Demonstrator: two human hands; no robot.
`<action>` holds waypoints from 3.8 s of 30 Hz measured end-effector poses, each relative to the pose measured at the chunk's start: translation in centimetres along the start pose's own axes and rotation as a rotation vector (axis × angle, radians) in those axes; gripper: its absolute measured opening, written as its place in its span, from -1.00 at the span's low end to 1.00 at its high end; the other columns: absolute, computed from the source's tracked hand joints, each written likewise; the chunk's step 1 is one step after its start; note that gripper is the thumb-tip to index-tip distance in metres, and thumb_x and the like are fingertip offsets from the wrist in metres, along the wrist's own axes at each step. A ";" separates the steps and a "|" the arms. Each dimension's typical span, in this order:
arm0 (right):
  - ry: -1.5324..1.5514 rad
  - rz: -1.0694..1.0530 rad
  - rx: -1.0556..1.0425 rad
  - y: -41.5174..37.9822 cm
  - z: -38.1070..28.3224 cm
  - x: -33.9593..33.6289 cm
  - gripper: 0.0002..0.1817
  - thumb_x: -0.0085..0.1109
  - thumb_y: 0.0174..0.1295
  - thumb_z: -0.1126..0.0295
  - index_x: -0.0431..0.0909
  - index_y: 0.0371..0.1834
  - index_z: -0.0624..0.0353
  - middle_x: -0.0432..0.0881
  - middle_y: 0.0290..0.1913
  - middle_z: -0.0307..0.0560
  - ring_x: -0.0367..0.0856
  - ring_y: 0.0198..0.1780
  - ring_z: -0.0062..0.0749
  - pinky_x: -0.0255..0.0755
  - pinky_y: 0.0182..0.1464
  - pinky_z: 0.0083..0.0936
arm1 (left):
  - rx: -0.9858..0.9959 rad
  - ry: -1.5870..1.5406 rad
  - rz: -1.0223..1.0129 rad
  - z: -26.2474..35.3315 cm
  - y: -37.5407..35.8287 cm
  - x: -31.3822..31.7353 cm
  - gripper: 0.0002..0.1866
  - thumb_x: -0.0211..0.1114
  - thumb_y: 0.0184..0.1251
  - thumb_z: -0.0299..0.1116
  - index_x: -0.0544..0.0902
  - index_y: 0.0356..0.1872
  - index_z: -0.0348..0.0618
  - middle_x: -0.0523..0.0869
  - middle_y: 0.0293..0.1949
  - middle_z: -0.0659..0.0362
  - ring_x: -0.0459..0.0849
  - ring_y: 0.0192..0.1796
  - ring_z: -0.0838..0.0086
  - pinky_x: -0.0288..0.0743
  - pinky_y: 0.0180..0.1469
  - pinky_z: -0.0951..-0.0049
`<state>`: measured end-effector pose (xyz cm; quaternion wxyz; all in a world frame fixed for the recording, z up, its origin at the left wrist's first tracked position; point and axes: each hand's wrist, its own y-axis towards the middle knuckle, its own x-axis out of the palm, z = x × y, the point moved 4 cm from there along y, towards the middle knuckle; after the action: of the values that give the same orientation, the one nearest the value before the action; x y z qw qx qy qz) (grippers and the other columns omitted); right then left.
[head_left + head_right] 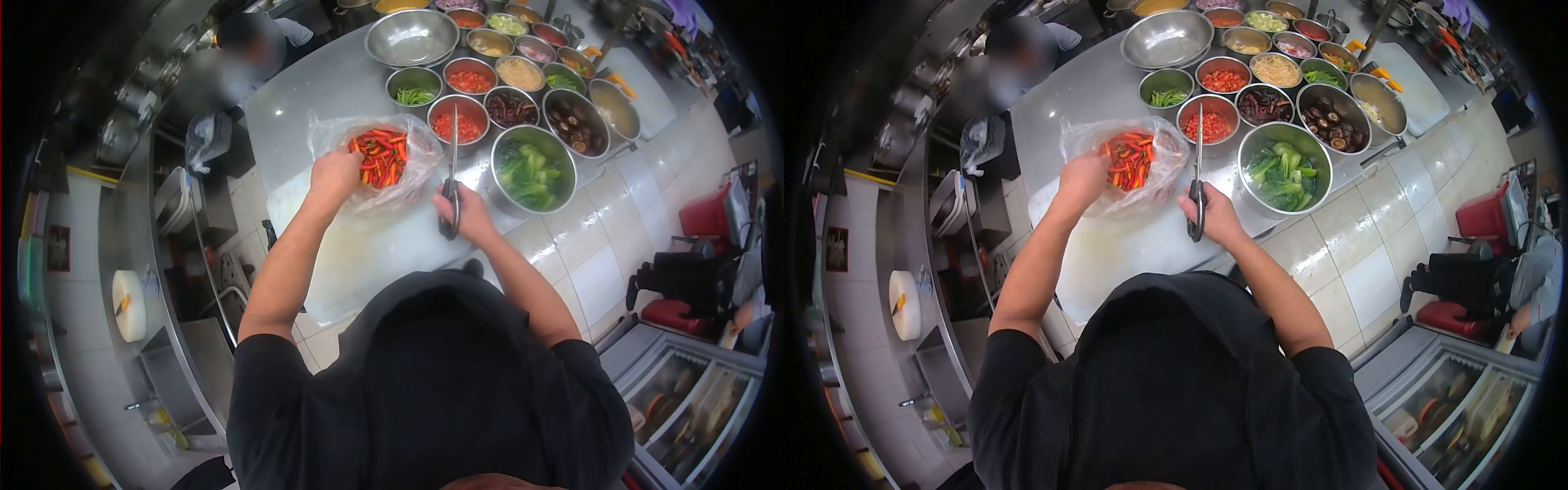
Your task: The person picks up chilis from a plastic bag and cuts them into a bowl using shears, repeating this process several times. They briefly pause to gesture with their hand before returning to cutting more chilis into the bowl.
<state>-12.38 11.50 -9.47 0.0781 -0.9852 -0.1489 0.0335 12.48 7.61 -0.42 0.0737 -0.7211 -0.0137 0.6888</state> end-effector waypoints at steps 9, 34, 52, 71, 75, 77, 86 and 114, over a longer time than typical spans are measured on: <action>0.059 -0.013 0.006 0.0 -0.3 -0.5 -0.56 0.34 0.25 0.20 0.50 0.01 0.32 0.60 -0.43 -0.22 0.56 -0.44 -0.60 0.47 -0.34 -0.58 | 0.061 -0.275 0.001 0.7 -0.1 -2.7 -0.79 0.13 0.35 -0.32 0.66 -0.24 -0.21 0.70 -0.15 -0.06 0.70 -0.11 0.08 0.58 -0.06 0.22; 0.193 -0.084 0.091 1.0 -1.5 -1.0 -0.41 0.24 0.20 -0.17 0.50 -0.10 0.21 0.59 -0.34 -0.16 0.56 -0.34 -0.55 0.41 -0.34 -0.56 | -0.152 -1.668 -0.260 12.4 6.9 -1.7 -0.82 -0.07 0.46 -0.39 0.40 -0.07 -0.26 0.58 -0.03 0.01 0.65 -0.05 0.30 0.62 -0.11 0.32; 0.345 -0.113 0.159 1.0 -1.7 -1.6 -0.48 0.32 0.18 -0.02 0.51 -0.07 0.24 0.58 -0.38 -0.18 0.55 -0.38 -0.56 0.39 -0.44 -0.60 | -0.145 -1.621 -0.267 12.9 8.0 -0.4 -0.84 -0.05 0.46 -0.36 0.44 -0.11 -0.18 0.61 -0.09 0.12 0.61 -0.09 0.43 0.55 -0.17 0.40; 0.408 -0.116 0.155 1.5 -1.0 -1.5 -0.47 0.34 0.16 -0.01 0.49 -0.09 0.25 0.58 -0.40 -0.16 0.56 -0.45 -0.51 0.41 -0.45 -0.61 | -0.153 -1.552 -0.286 12.5 8.8 -0.2 -0.85 0.00 0.42 -0.33 0.48 -0.16 -0.14 0.64 -0.19 0.17 0.61 -0.18 0.48 0.51 -0.24 0.45; 0.379 -0.127 0.171 1.2 -2.1 -1.7 -0.50 0.35 0.15 0.03 0.50 -0.08 0.22 0.58 -0.39 -0.17 0.56 -0.43 -0.51 0.43 -0.39 -0.59 | -0.142 -1.544 -0.265 12.5 9.1 0.2 -0.84 0.01 0.44 -0.32 0.50 -0.20 -0.17 0.65 -0.24 0.17 0.63 -0.21 0.49 0.53 -0.30 0.47; 0.349 -0.136 0.161 1.1 -2.1 -1.7 -0.51 0.35 0.15 0.05 0.50 -0.07 0.21 0.58 -0.39 -0.17 0.56 -0.42 -0.51 0.44 -0.37 -0.58 | -0.140 -1.544 -0.260 12.4 9.0 0.2 -0.84 0.02 0.43 -0.32 0.51 -0.20 -0.17 0.64 -0.25 0.17 0.62 -0.23 0.49 0.53 -0.30 0.48; 0.397 -0.140 0.181 1.3 -1.3 -1.8 -0.54 0.34 0.16 0.08 0.50 -0.07 0.20 0.56 -0.41 -0.18 0.54 -0.43 -0.52 0.43 -0.37 -0.57 | -0.148 -1.522 -0.281 12.4 9.1 0.3 -0.85 0.02 0.40 -0.33 0.51 -0.26 -0.15 0.61 -0.29 0.20 0.58 -0.28 0.52 0.50 -0.33 0.51; 0.325 -0.153 0.164 0.5 -2.3 -2.4 -0.63 0.34 0.17 0.15 0.53 -0.15 0.19 0.56 -0.46 -0.21 0.49 -0.51 -0.58 0.37 -0.48 -0.62 | -0.105 -1.480 -0.349 12.6 9.4 0.3 -0.92 0.07 0.36 -0.35 0.49 -0.27 -0.08 0.53 -0.34 0.27 0.52 -0.29 0.53 0.41 -0.26 0.49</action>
<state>-14.31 9.95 -7.17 0.1836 -0.9538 -0.2053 -0.1199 -0.81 -0.53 -2.39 0.1188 -0.0611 -0.2060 0.9694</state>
